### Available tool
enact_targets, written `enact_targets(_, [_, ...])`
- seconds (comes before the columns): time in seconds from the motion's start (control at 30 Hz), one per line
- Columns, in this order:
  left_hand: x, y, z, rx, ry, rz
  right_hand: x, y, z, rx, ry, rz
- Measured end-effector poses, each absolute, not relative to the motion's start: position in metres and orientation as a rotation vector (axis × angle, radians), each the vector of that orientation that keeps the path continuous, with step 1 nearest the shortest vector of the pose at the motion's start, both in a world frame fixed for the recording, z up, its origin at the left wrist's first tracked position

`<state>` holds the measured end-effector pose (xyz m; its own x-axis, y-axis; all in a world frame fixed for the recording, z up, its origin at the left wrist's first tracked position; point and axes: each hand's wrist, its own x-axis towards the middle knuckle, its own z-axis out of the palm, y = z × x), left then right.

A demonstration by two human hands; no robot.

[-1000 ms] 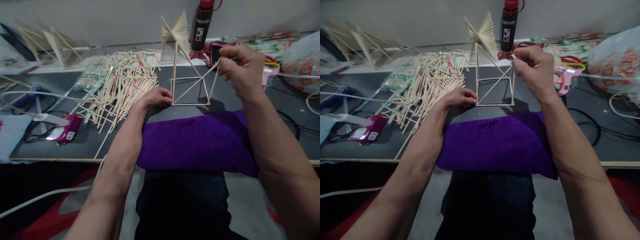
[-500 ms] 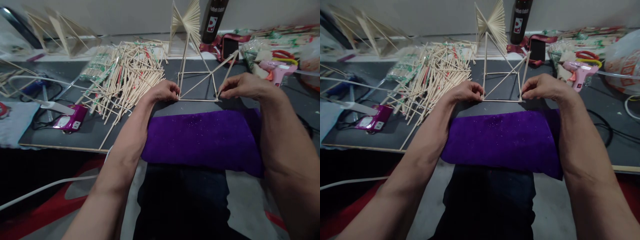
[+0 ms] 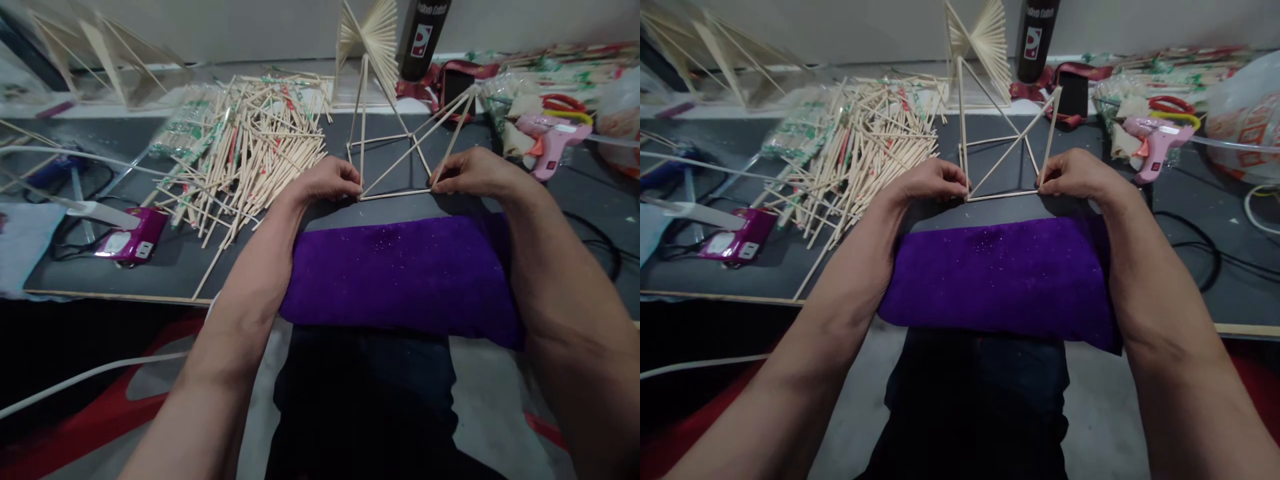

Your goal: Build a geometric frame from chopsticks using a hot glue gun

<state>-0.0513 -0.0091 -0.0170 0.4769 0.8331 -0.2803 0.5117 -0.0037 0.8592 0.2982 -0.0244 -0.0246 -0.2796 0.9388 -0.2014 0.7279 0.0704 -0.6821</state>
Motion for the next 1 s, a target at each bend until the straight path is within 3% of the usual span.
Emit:
enact_targets(0.63, [-0.042, -0.02, -0.007, 1.721, 1.262, 0.392, 0.298, -0.019, -0.035, -1.677, -1.906, 0.922])
enact_targets(1.0, [-0.049, -0.006, -0.013, 1.699, 1.284, 0.343, 0.31, -0.038, 0.001, -1.816, -1.786, 0.688])
